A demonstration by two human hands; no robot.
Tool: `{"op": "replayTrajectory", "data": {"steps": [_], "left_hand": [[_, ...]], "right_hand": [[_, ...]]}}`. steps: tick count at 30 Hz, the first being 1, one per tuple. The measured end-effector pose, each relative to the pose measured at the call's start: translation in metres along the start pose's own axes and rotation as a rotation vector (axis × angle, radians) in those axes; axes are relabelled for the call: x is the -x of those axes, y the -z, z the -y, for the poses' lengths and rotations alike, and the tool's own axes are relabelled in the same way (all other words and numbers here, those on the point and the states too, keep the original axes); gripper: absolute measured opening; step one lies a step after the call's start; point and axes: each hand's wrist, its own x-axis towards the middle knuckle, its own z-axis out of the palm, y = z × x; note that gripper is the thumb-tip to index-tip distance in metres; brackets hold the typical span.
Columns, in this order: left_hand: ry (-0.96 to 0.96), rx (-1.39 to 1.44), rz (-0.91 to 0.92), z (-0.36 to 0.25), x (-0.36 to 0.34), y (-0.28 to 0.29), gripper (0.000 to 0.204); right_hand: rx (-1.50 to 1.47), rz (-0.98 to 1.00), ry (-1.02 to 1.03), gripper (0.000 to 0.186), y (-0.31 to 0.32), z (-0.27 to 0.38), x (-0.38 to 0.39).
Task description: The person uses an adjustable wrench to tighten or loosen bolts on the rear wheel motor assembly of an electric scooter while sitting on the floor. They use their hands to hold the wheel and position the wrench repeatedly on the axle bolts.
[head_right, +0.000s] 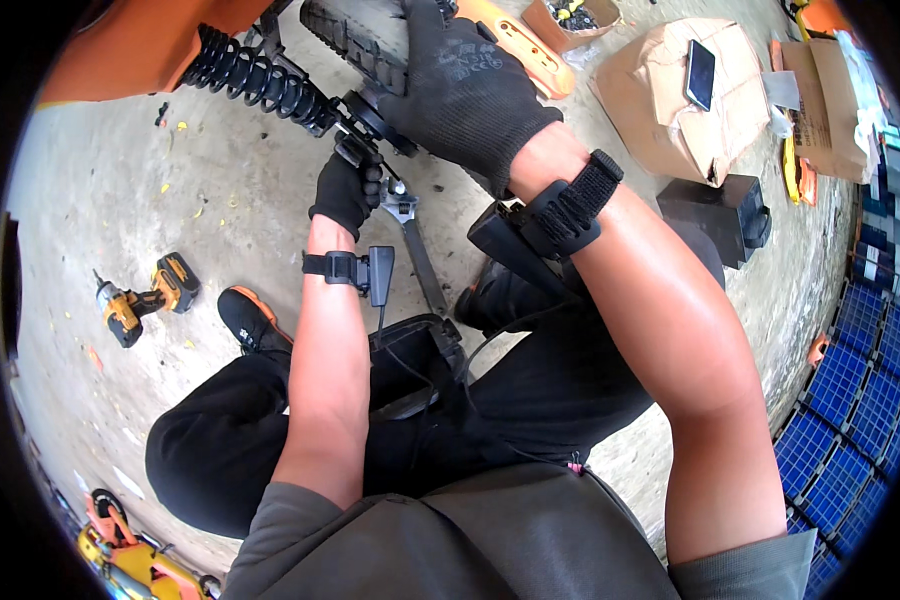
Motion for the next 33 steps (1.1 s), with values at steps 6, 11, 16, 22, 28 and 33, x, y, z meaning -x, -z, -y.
{"op": "replayTrajectory", "data": {"steps": [6,11,16,22,28,33], "left_hand": [[0.124,0.092,0.075,-0.006,-0.004,0.007,0.033],[-0.338,-0.251,-0.039,0.025,-0.019,0.008,0.04],[-0.716,-0.421,-0.167,0.046,-0.035,0.015,0.041],[-0.046,-0.041,0.019,0.01,-0.012,0.007,0.05],[0.053,0.052,0.091,0.007,-0.018,0.012,0.051],[-1.072,-0.914,-0.302,0.034,-0.034,0.014,0.036]], "right_hand": [[-0.035,-0.037,0.068,0.07,0.006,0.004,0.0],[-0.001,-0.084,0.082,0.069,-0.006,-0.003,-0.001],[-0.06,-0.072,0.105,0.069,-0.002,0.003,-0.003],[-0.046,-0.061,0.087,0.069,-0.001,-0.003,-0.002],[-0.087,-0.003,0.043,0.068,0.003,0.006,-0.003],[-0.077,-0.027,0.079,0.067,0.001,0.006,-0.005]]}}
